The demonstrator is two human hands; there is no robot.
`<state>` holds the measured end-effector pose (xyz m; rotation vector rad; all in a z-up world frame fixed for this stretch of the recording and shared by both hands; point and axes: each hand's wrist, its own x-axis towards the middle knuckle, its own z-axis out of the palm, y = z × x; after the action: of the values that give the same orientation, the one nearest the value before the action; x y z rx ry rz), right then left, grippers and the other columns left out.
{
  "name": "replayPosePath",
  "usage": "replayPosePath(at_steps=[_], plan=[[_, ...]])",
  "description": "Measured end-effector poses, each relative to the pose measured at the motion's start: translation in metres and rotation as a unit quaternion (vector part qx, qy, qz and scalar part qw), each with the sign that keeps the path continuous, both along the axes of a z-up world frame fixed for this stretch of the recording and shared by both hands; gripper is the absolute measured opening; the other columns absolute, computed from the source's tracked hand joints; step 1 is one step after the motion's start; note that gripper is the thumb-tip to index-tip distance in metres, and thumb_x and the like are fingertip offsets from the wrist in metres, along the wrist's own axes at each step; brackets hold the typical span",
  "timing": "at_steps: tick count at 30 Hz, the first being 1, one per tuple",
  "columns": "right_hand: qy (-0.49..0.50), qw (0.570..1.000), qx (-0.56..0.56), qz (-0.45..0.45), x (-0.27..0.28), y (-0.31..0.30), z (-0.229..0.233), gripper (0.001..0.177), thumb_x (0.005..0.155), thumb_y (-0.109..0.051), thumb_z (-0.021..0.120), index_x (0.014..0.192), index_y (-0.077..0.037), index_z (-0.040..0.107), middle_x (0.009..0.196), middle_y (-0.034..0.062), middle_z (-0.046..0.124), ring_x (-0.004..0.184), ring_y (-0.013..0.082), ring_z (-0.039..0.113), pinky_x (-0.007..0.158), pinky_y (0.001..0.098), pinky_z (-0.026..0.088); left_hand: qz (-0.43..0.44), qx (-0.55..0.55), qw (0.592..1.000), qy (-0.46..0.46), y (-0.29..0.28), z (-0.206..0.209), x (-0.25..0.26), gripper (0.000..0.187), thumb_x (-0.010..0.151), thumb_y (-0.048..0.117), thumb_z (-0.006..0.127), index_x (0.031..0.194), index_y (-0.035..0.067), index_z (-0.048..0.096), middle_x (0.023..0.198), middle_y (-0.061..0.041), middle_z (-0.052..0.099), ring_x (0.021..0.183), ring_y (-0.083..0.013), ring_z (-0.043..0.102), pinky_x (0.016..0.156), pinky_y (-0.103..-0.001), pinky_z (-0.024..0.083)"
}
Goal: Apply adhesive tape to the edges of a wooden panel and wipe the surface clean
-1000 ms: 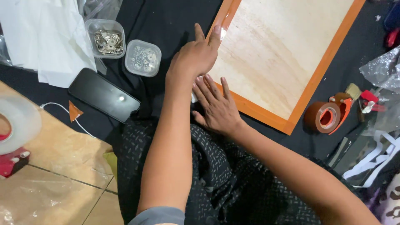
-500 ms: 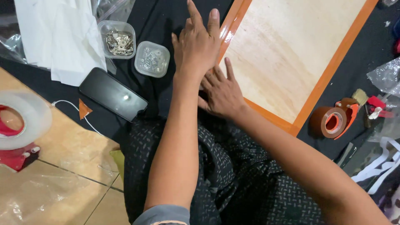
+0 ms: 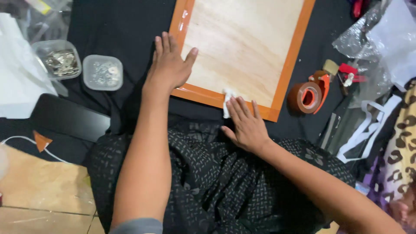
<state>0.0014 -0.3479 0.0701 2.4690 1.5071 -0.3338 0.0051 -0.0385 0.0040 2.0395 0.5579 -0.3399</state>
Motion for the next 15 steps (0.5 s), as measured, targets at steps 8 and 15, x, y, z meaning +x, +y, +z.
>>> replayPosePath(at_steps=[8, 15], plan=[[0.151, 0.912, -0.142, -0.353, 0.023, -0.087, 0.004, 0.098, 0.097, -0.063, 0.04, 0.158, 0.008, 0.01, 0.168, 0.0289, 0.006, 0.158, 0.0384, 0.004, 0.121, 0.0585, 0.014, -0.031, -0.004, 0.997, 0.074, 0.005, 0.01, -0.002, 0.089, 0.106, 0.059, 0.031, 0.16, -0.007, 0.005, 0.169, -0.023, -0.004, 0.156, -0.0368, -0.003, 0.12, -0.06, 0.021], [0.11, 0.873, -0.158, -0.449, 0.038, -0.08, 0.0, 0.105, 0.094, -0.074, 0.031, 0.161, 0.003, 0.006, 0.171, 0.0218, 0.0, 0.158, 0.0379, 0.0, 0.121, 0.0639, 0.005, -0.046, -0.008, 0.996, 0.081, 0.006, 0.007, 0.001, 0.089, 0.106, 0.057, 0.034, 0.159, -0.008, 0.004, 0.169, -0.026, -0.005, 0.156, -0.0382, -0.003, 0.121, -0.059, 0.018]])
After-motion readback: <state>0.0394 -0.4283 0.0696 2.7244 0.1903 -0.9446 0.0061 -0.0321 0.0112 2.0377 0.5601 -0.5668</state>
